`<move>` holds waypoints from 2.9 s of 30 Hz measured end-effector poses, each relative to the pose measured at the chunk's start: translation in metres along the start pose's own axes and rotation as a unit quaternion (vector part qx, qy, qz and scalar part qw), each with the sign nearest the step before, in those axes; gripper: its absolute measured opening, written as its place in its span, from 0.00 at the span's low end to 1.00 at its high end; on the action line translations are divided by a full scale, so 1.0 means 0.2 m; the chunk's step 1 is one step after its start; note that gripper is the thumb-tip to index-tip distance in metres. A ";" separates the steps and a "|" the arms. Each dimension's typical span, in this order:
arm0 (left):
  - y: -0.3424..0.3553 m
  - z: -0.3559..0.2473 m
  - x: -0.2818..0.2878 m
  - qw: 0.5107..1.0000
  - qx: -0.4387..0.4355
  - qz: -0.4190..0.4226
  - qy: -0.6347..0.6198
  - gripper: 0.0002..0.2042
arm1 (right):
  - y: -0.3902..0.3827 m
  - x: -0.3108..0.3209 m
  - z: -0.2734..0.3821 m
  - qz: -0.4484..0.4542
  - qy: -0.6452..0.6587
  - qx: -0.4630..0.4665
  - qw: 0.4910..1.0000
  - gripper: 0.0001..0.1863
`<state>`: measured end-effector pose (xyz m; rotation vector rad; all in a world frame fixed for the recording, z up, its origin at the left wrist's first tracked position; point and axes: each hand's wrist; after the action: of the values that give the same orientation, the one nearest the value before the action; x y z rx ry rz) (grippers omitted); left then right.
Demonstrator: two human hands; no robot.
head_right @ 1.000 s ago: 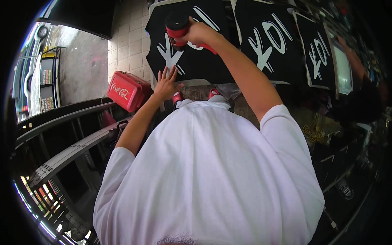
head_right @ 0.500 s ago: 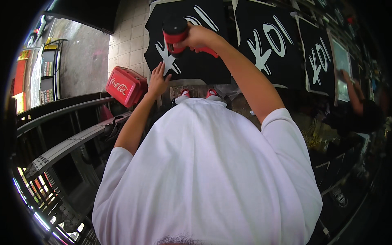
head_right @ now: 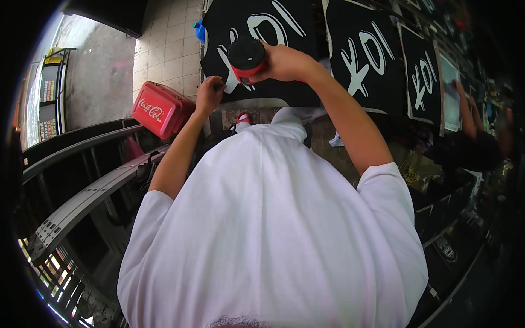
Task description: The person positions white shirts on a screen printing press, applies yellow and black ink using a squeegee, and dries the finished design with a heat gun.
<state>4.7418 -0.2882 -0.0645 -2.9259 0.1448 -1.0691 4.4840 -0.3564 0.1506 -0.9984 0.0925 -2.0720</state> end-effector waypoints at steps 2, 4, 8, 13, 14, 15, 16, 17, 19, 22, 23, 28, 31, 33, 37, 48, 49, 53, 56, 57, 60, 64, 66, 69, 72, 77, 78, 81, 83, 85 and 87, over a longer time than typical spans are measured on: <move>-0.01 0.02 0.00 1.000 -0.006 -0.006 0.003 0.07 | 0.01 -0.01 -0.01 0.016 -0.011 -0.019 1.000 0.41; -0.01 0.06 0.00 1.000 -0.008 -0.015 0.006 0.06 | 0.02 -0.01 0.02 0.035 -0.024 -0.033 0.999 0.46; 0.02 0.01 0.02 0.999 -0.004 -0.014 0.045 0.09 | -0.01 0.00 0.03 0.049 -0.038 -0.056 0.996 0.46; 0.05 0.02 0.02 0.997 0.026 0.003 0.074 0.13 | -0.03 0.05 0.06 0.107 0.054 -0.145 0.982 0.47; 0.06 0.03 0.02 0.997 0.037 -0.004 0.071 0.13 | -0.01 0.00 0.02 0.059 0.024 -0.070 0.996 0.42; 0.07 0.04 0.02 0.996 0.048 -0.010 0.069 0.14 | 0.00 -0.02 -0.01 0.010 -0.005 0.006 1.000 0.38; 0.08 0.04 0.02 0.996 0.050 -0.011 0.070 0.14 | 0.00 -0.02 -0.05 0.011 -0.004 0.008 1.000 0.38; 0.09 0.06 0.02 0.997 0.046 -0.022 0.055 0.15 | -0.01 0.01 0.00 0.033 0.009 -0.013 0.999 0.38; 0.09 0.08 0.02 0.998 0.044 -0.036 0.042 0.15 | 0.02 0.00 0.00 0.057 0.022 -0.030 0.998 0.39; 0.10 0.09 0.02 0.998 0.054 -0.023 0.023 0.17 | 0.06 -0.01 -0.05 0.025 -0.045 0.006 0.999 0.50; 0.09 0.07 0.01 0.996 0.073 -0.020 0.044 0.18 | 0.05 0.06 0.01 0.085 -0.006 -0.049 0.995 0.50; 0.07 0.05 -0.03 0.993 0.103 -0.042 0.050 0.18 | 0.16 0.00 -0.14 -0.007 -0.070 0.064 0.995 0.49; 0.04 0.06 -0.04 0.993 0.102 -0.056 0.037 0.19 | 0.13 0.16 -0.01 0.105 0.039 -0.064 0.992 0.48; 0.07 -0.01 -0.05 0.992 0.106 -0.035 0.054 0.19 | 0.22 0.11 -0.19 0.055 0.025 -0.020 0.998 0.48; 0.03 -0.02 -0.06 0.992 0.098 -0.023 0.081 0.21 | 0.27 0.17 -0.21 -0.056 -0.018 0.018 0.998 0.49; 0.13 -0.04 -0.05 0.970 0.097 0.058 0.216 0.33 | 0.32 0.18 -0.27 -0.111 -0.077 0.039 0.990 0.53; 0.16 -0.04 -0.05 0.970 0.095 0.057 0.215 0.33 | 0.33 0.19 -0.30 -0.113 -0.079 0.038 0.990 0.53; 0.22 -0.02 -0.04 0.959 0.158 0.097 0.216 0.39 | 0.27 0.25 -0.23 -0.027 0.035 -0.046 0.998 0.55; 0.30 0.03 -0.03 0.951 0.204 0.087 0.215 0.41 | 0.28 0.22 -0.24 -0.076 -0.018 -0.014 0.997 0.55; 0.32 0.02 -0.02 0.941 0.230 0.092 0.229 0.42 | 0.29 0.19 -0.27 -0.125 -0.076 -0.010 0.989 0.55; 0.34 0.04 -0.03 0.937 0.256 0.098 0.218 0.42 | 0.27 0.27 -0.26 -0.062 0.009 -0.041 0.997 0.52; 0.34 0.02 -0.03 0.940 0.238 0.078 0.231 0.42 | 0.32 0.13 -0.41 -0.167 -0.045 0.016 0.985 0.46; 0.31 -0.05 -0.05 0.945 0.169 0.035 0.276 0.41 | 0.31 0.14 -0.38 -0.255 -0.108 0.074 0.958 0.45; 0.28 -0.07 -0.08 0.959 0.053 0.043 0.274 0.40 | 0.27 0.21 -0.29 -0.052 0.079 -0.073 0.993 0.48; 0.21 -0.18 -0.16 0.949 -0.015 0.088 0.301 0.39 | 0.32 0.15 -0.37 -0.223 -0.111 0.033 0.968 0.50; 0.08 -0.30 -0.28 0.927 0.003 0.135 0.351 0.45 | 0.22 0.33 -0.29 -0.091 0.025 -0.087 0.992 0.53; 0.08 -0.30 -0.29 0.927 0.003 0.134 0.350 0.45 | 0.25 0.30 -0.34 -0.136 -0.038 -0.037 0.989 0.51; 0.07 -0.29 -0.30 0.916 0.009 0.142 0.376 0.45 | 0.18 0.34 -0.31 -0.057 0.055 -0.127 0.989 0.49; 0.08 -0.30 -0.31 0.916 0.022 0.152 0.371 0.45 | 0.15 0.32 -0.33 -0.062 0.059 -0.128 0.988 0.49; 0.08 -0.31 -0.32 0.918 0.022 0.146 0.369 0.45 | 0.13 0.29 -0.41 -0.069 0.062 -0.130 0.987 0.48; 0.08 -0.30 -0.33 0.919 0.022 0.141 0.368 0.45 | 0.12 0.25 -0.45 -0.185 -0.069 -0.023 0.980 0.48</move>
<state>4.6531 -0.2967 -0.0619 -2.2027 0.5189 -1.9932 4.4212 -0.4312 0.1103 -1.2609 -0.1258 -2.3329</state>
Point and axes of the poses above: each hand's wrist, its own y-axis towards the middle knuckle, its own x-axis out of the back of the hand, z = x × y, and after that the axes turned 6 degrees about z, right-handed
